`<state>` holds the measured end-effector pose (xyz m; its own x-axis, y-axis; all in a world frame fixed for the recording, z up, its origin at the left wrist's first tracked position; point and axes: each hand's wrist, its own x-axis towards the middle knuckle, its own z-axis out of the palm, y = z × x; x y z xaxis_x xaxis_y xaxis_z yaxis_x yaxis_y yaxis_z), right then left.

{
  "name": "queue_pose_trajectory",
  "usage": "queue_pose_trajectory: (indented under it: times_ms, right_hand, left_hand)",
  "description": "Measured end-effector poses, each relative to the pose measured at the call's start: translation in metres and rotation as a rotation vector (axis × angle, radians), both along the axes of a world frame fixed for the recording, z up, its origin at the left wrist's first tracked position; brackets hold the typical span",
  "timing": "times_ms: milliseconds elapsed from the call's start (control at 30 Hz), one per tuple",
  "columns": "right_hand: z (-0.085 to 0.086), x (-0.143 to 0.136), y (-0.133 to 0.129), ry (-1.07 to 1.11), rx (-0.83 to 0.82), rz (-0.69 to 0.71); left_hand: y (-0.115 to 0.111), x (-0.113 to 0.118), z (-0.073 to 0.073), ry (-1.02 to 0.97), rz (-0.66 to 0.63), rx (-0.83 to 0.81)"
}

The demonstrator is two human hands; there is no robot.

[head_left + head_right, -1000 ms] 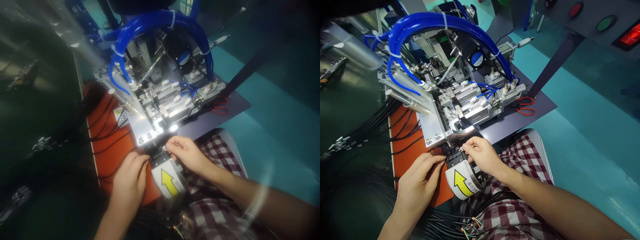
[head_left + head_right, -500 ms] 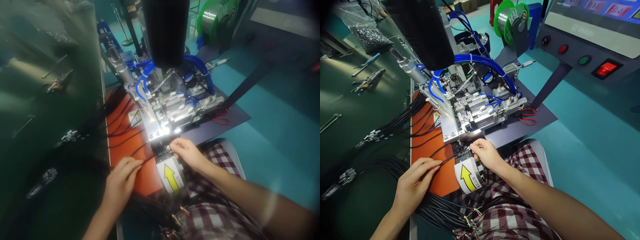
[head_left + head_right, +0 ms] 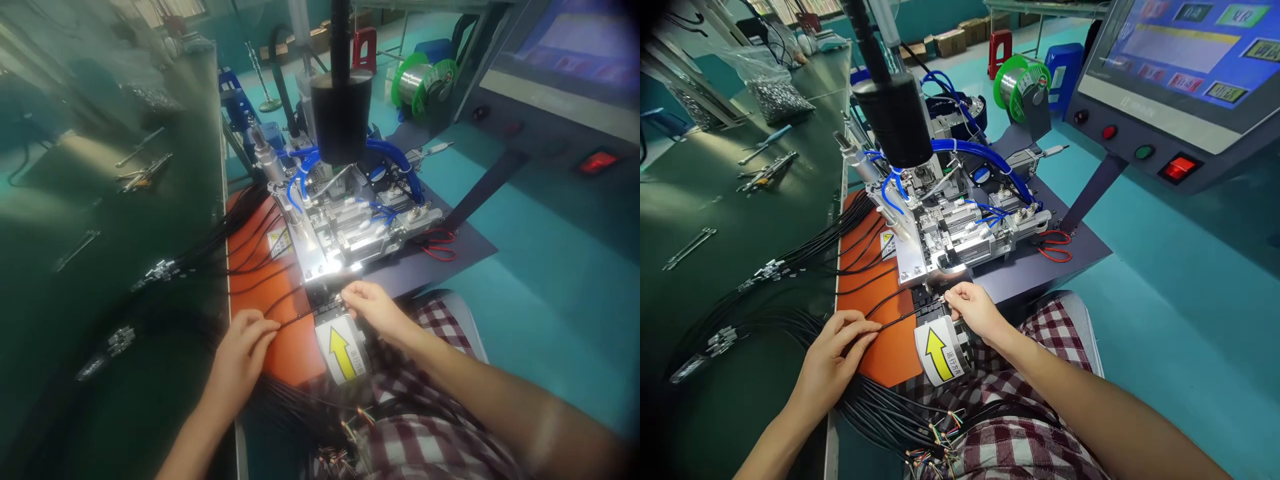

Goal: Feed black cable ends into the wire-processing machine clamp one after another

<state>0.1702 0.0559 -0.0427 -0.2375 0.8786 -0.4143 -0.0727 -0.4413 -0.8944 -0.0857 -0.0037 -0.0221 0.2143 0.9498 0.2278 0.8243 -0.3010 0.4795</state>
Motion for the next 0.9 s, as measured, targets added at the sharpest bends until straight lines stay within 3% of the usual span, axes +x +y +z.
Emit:
queue_pose_trajectory:
  times_ms: [133,367,533,667,900]
  right_hand:
    - [-0.001,-0.001,0.000,0.023,-0.029,-0.002]
    - [-0.006,-0.004,0.001,0.089,-0.128,-0.013]
    - [-0.006,0.010,-0.001,0.125,-0.196,-0.054]
    - [-0.012,0.033,-0.019,0.123,-0.216,-0.138]
    - [-0.032,0.068,-0.062,0.062,-0.322,-0.170]
  left_hand:
    - [0.000,-0.004,-0.002,0.027,-0.060,-0.009]
    - [0.000,-0.003,-0.008,0.043,-0.056,0.051]
    - [0.001,-0.002,-0.006,0.036,-0.071,0.074]
    - [0.001,-0.002,-0.007,0.023,-0.058,0.077]
    - [0.001,-0.001,-0.003,0.001,-0.060,0.065]
